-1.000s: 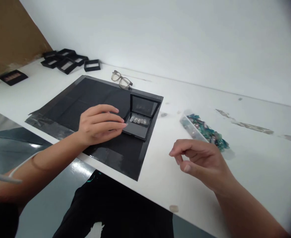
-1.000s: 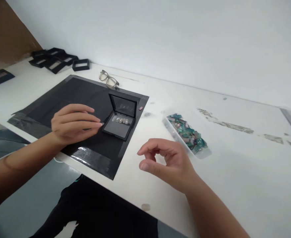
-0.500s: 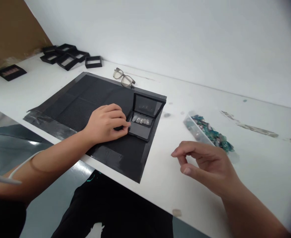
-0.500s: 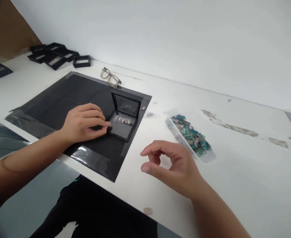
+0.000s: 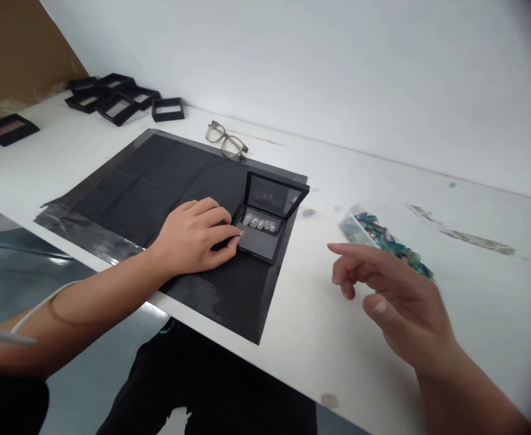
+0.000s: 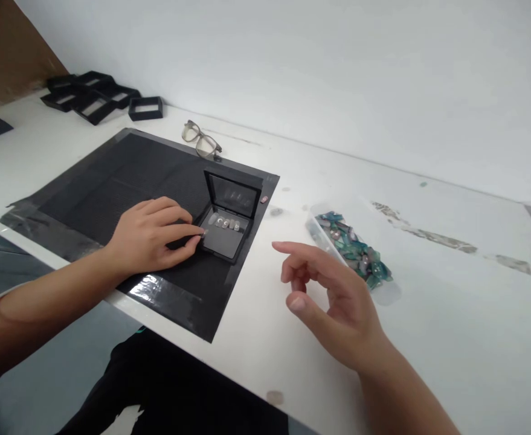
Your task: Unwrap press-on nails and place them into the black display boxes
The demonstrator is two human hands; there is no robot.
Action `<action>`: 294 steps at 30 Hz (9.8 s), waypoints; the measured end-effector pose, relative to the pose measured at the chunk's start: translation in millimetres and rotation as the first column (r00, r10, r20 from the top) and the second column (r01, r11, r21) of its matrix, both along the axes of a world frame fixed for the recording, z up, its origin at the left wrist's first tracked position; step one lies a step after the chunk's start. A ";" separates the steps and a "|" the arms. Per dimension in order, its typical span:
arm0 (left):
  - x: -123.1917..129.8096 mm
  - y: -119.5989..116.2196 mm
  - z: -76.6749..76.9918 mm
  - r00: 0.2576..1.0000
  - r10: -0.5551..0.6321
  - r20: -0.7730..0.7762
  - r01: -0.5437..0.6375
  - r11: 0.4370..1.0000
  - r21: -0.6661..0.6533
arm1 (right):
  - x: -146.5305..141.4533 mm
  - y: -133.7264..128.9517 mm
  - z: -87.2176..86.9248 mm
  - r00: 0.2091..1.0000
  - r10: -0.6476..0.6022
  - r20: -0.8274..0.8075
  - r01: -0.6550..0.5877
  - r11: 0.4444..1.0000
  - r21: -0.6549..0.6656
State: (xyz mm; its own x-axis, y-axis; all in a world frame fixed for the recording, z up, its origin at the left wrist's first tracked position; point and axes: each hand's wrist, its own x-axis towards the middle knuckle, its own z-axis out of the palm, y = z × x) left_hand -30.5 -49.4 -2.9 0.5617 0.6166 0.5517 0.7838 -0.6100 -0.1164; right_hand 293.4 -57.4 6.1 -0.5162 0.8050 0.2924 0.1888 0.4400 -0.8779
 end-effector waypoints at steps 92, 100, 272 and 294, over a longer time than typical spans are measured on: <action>13.4 -0.1 10.2 0.740 0.629 0.239 -0.171 0.519 -0.838 | 11.0 -5.4 -3.4 0.988 0.135 0.081 -0.130 0.989 -0.065; 10.6 2.0 12.9 0.748 0.614 0.254 -0.186 0.560 -0.807 | 7.7 -8.2 -0.9 0.996 0.060 0.063 -0.051 0.988 -0.146; 73.2 -8.4 35.7 0.710 -0.625 0.325 0.608 0.777 0.163 | 15.6 1.4 28.3 0.715 0.096 0.692 -0.001 0.991 -0.137; 90.8 -2.6 22.1 0.674 -0.684 0.280 0.698 0.714 0.064 | 20.5 -7.2 42.8 0.961 0.054 0.272 -0.025 0.994 -0.110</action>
State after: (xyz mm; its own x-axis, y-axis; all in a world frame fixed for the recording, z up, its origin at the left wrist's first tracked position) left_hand 60.2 -52.0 19.1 0.6742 0.1397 0.7252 0.1309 -0.9890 0.0688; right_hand 313.9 -64.6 48.9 -0.5966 0.8009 0.0502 0.4132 0.3602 -0.8364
